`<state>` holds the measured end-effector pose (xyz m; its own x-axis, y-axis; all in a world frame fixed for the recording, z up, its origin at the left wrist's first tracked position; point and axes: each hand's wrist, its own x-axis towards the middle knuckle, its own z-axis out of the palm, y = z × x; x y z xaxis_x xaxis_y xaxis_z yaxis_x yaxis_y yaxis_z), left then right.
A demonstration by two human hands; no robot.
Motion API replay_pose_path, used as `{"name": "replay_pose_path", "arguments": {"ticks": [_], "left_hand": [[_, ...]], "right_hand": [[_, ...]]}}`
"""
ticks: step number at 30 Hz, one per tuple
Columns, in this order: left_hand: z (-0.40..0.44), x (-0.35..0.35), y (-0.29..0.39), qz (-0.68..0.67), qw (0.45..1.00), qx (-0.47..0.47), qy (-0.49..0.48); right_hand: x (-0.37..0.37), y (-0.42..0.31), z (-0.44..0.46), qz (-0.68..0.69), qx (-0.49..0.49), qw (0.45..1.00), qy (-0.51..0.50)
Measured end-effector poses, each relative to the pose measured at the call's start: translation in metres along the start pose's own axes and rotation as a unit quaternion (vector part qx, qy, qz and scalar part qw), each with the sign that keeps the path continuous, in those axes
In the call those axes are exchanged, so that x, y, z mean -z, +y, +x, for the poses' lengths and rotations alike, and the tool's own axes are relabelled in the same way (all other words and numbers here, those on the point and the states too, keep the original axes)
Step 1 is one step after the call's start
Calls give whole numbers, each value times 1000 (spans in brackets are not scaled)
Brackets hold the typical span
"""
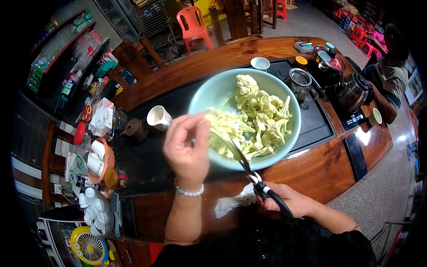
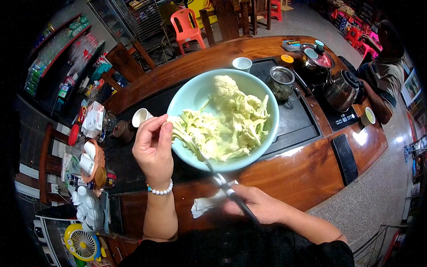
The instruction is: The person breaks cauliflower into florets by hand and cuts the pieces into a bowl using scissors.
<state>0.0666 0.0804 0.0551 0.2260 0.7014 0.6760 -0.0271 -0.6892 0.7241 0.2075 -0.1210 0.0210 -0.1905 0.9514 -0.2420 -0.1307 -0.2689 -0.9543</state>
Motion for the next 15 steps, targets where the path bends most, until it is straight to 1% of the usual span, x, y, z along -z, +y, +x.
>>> {"name": "replay_pose_path", "arguments": {"ticks": [3, 6, 12, 15], "left_hand": [[0, 0, -2, -2, 1000, 6, 9], [0, 1, -3, -4, 1000, 22, 11], [0, 2, -5, -9, 1000, 16, 12], [0, 0, -1, -27, 999, 26, 3]], "right_hand": [[1, 7, -1, -50, 38, 998, 18], [4, 3, -1, -76, 39, 996, 15], [3, -3, -1, -74, 40, 996, 28], [7, -1, -1, -61, 17, 998, 10]]}}
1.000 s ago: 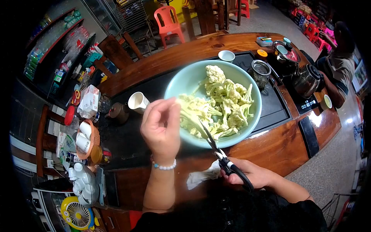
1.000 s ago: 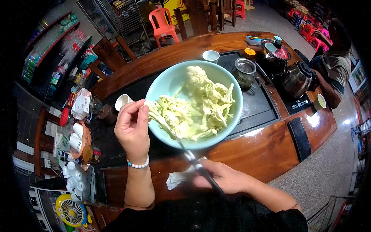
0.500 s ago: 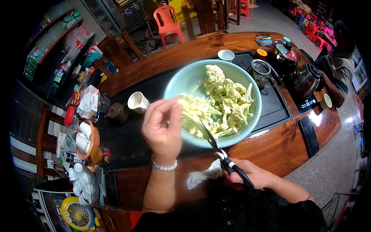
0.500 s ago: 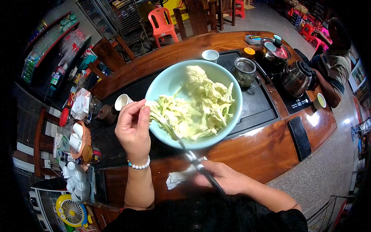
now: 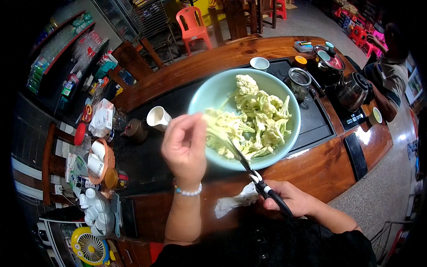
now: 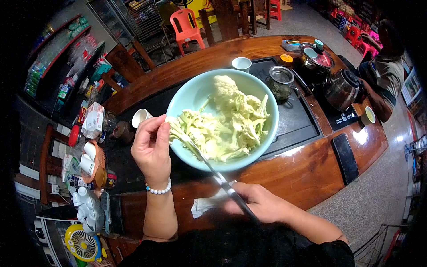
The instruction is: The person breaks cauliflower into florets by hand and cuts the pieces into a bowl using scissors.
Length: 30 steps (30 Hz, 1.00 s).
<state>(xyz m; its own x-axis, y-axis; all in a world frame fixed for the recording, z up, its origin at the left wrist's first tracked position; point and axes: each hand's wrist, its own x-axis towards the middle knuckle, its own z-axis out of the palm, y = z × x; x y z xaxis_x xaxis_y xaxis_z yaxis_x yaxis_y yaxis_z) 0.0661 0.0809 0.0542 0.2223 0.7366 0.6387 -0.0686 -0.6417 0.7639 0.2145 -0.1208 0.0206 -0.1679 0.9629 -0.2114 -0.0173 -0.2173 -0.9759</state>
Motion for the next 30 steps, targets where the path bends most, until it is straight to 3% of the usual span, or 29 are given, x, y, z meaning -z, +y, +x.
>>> {"name": "replay_pose_path", "arguments": {"ticks": [6, 12, 21, 27, 30], "left_hand": [[0, 0, -1, 4, 999, -28, -24], [1, 0, -1, -5, 999, -26, -22], [-3, -4, 4, -33, 998, -26, -43], [-2, -2, 3, -24, 998, -28, -45], [-3, -4, 2, -36, 998, -24, -40]], "right_hand": [[-2, -4, -2, 13, -10, 1000, 11], [3, 3, -3, -68, -18, 997, 17], [4, -6, -1, -26, 14, 999, 18], [8, -14, -2, -106, -29, 994, 25], [7, -24, -5, -123, -3, 991, 59]]}}
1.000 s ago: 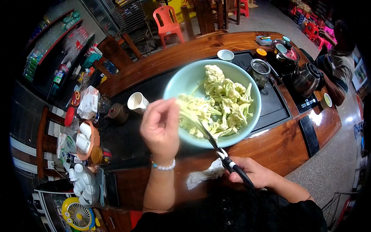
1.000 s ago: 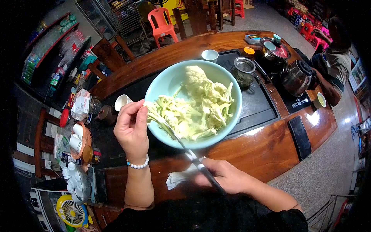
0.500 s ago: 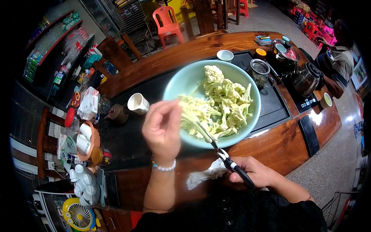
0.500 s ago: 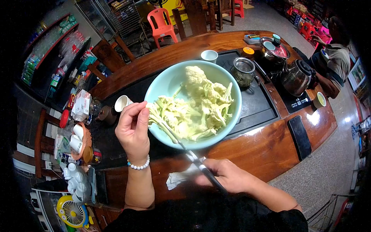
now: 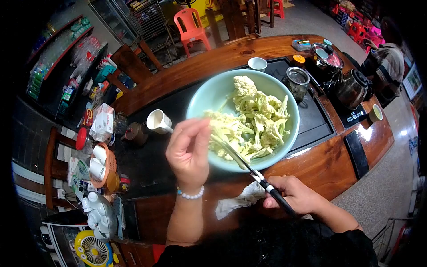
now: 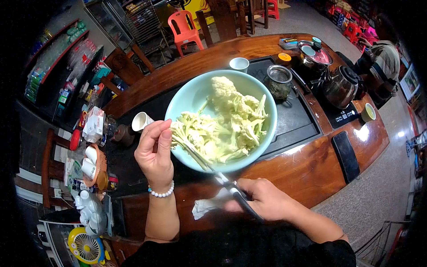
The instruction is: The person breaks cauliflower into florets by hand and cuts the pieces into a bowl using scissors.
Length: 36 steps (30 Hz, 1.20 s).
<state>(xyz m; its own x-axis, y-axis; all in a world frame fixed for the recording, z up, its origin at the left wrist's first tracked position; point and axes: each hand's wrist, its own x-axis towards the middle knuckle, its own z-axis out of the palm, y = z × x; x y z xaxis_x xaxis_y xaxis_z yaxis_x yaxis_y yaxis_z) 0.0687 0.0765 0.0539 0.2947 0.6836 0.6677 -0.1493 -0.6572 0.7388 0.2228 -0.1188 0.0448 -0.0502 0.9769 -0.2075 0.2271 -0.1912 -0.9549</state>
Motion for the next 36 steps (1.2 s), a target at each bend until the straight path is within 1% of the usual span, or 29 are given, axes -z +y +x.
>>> {"name": "replay_pose_path", "arguments": {"ticks": [3, 9, 12, 15, 17, 24, 27, 29, 30, 32, 36], "left_hand": [[0, -1, -1, 4, 1000, -8, -2], [-3, -3, -2, 14, 1000, 3, -16], [-4, -5, 0, 17, 1000, 5, -12], [-4, -4, 1, 18, 1000, 1, -8], [-4, -4, 0, 17, 1000, -13, -5], [-5, -5, -2, 16, 1000, -5, -11], [-5, -6, -2, 36, 999, -20, -26], [-2, -1, -5, 38, 998, -36, -30], [-2, -1, -5, -10, 1000, 2, -24], [-1, -2, -3, -105, 991, 78, -11], [-1, 5, -3, -118, 983, 135, -36]], "right_hand": [[5, 0, 0, -22, 5, 1000, -1], [10, -7, 3, -101, -35, 994, -4], [9, -11, 4, -82, -40, 996, 2], [7, -7, 5, -96, -18, 995, 16], [7, -9, 5, -104, -17, 994, 22], [6, -5, 7, -132, -23, 991, 15], [4, -7, 11, -115, -5, 992, 51], [5, -13, 13, -102, -28, 993, 52], [5, -15, 13, -95, -40, 993, 52], [4, -9, 16, -103, -25, 992, 71], [4, -12, 19, -133, -17, 987, 84]]}}
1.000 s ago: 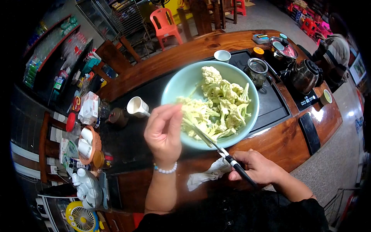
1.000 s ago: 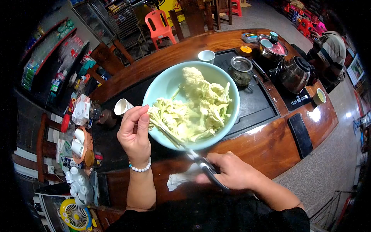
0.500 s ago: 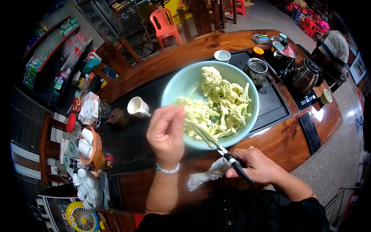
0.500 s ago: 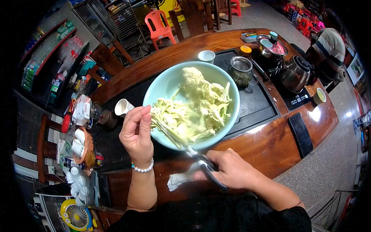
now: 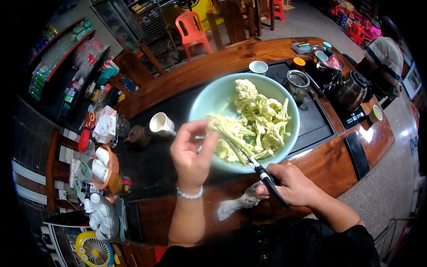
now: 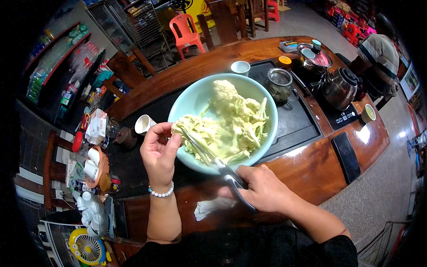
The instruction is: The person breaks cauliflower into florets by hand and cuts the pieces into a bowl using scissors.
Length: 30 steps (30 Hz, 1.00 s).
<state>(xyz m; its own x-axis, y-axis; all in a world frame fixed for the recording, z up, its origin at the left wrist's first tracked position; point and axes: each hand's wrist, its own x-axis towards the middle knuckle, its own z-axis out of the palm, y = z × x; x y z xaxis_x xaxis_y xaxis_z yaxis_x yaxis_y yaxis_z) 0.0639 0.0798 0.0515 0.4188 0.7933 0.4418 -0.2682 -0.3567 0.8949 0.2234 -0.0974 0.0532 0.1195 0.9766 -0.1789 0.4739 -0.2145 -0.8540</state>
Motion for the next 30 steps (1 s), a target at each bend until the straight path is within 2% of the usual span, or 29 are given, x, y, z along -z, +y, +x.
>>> {"name": "replay_pose_path", "arguments": {"ticks": [5, 9, 14, 18, 23, 27, 30], "left_hand": [[0, 5, -1, 56, 998, 21, -19], [-2, 0, -5, 83, 997, 8, 1], [0, 4, -5, 95, 995, 6, 27], [3, 9, 0, 75, 997, 22, 30], [10, 27, -4, 22, 998, 36, 40], [14, 37, -8, -56, 992, 99, 48], [12, 29, -7, -64, 990, 116, 43]], "right_hand": [[2, -2, 0, 19, -12, 999, -23], [3, -1, 2, 15, -13, 1000, -25], [3, -11, 8, -6, -63, 997, -44], [-7, -9, 14, 10, -34, 999, -33], [-13, -7, 18, 104, -69, 987, -99], [-15, 0, 16, 170, -85, 972, -141], [-13, -3, 13, 184, -90, 967, -149]]}}
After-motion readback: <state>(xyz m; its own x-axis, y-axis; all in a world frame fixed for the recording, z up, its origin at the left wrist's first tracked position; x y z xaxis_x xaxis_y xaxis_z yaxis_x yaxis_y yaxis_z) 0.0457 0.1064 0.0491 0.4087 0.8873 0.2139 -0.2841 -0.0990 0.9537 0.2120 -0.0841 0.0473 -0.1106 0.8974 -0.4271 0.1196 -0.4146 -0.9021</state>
